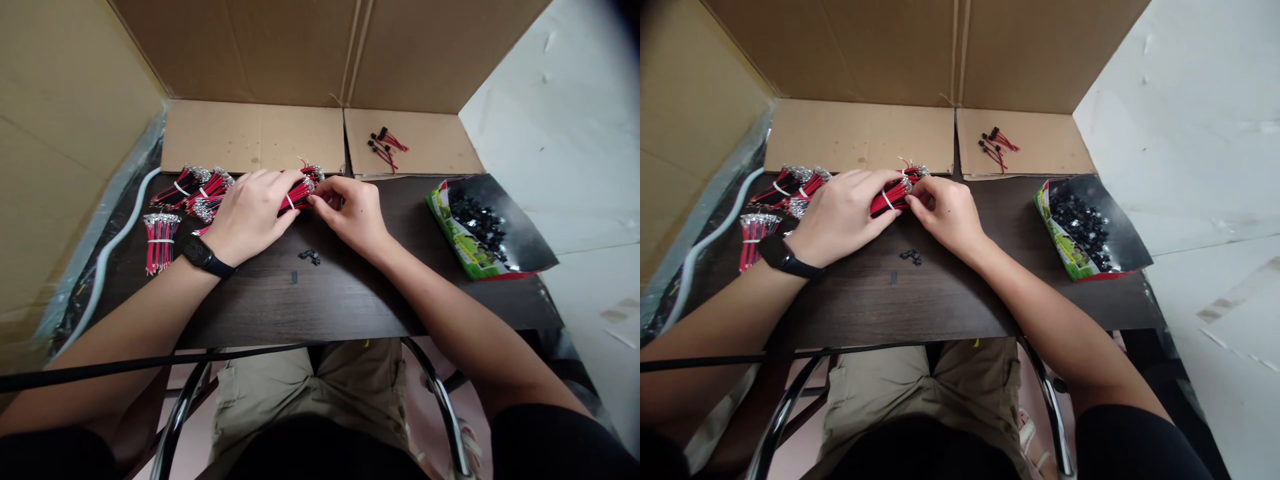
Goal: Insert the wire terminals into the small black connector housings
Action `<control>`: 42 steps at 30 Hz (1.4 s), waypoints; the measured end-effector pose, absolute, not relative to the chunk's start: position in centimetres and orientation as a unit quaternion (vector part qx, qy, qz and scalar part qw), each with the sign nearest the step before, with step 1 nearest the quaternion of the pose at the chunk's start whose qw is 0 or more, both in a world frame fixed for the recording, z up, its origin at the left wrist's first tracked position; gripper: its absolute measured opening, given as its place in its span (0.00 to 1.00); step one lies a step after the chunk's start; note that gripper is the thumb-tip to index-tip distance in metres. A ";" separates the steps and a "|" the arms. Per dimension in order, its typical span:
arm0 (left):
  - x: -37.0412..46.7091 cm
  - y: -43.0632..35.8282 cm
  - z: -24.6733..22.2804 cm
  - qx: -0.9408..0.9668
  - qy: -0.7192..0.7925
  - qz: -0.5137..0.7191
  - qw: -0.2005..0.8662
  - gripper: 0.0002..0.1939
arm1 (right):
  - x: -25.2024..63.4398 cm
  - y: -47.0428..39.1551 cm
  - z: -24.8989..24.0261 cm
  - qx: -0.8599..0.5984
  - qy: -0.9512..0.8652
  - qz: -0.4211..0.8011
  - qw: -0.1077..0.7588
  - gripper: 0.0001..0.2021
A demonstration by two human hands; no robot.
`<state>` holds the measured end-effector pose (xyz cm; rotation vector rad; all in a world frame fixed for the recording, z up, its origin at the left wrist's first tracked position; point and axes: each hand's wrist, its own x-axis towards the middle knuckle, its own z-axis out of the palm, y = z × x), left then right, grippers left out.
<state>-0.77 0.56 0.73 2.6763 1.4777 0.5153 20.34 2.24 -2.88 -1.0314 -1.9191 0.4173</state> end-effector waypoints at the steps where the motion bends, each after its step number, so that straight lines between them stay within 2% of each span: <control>1: -0.6 0.5 0.8 0.862 0.477 0.170 0.019 0.26 | 20.4 2.2 -2.9 -0.421 -0.771 0.171 0.447 0.04; 11: -0.2 0.1 0.4 0.836 0.500 0.223 0.030 0.24 | 20.9 2.2 -2.7 -0.420 -0.764 0.144 0.468 0.03; 23: -0.1 0.1 0.3 0.827 0.514 0.226 0.036 0.23 | 21.0 2.5 -2.9 -0.383 -0.778 0.142 0.476 0.08; 32: 0.0 -0.2 0.8 0.842 0.493 0.220 0.021 0.21 | 21.3 3.0 -3.5 -0.382 -0.759 0.217 0.480 0.07; 39: -0.3 0.1 0.6 0.844 0.491 0.211 0.036 0.20 | 22.3 4.7 -3.2 -0.434 -0.655 0.369 0.496 0.08; 42: -0.9 0.6 0.7 0.830 0.511 0.217 0.047 0.19 | 23.7 5.8 -3.1 -0.476 -0.619 0.340 0.524 0.08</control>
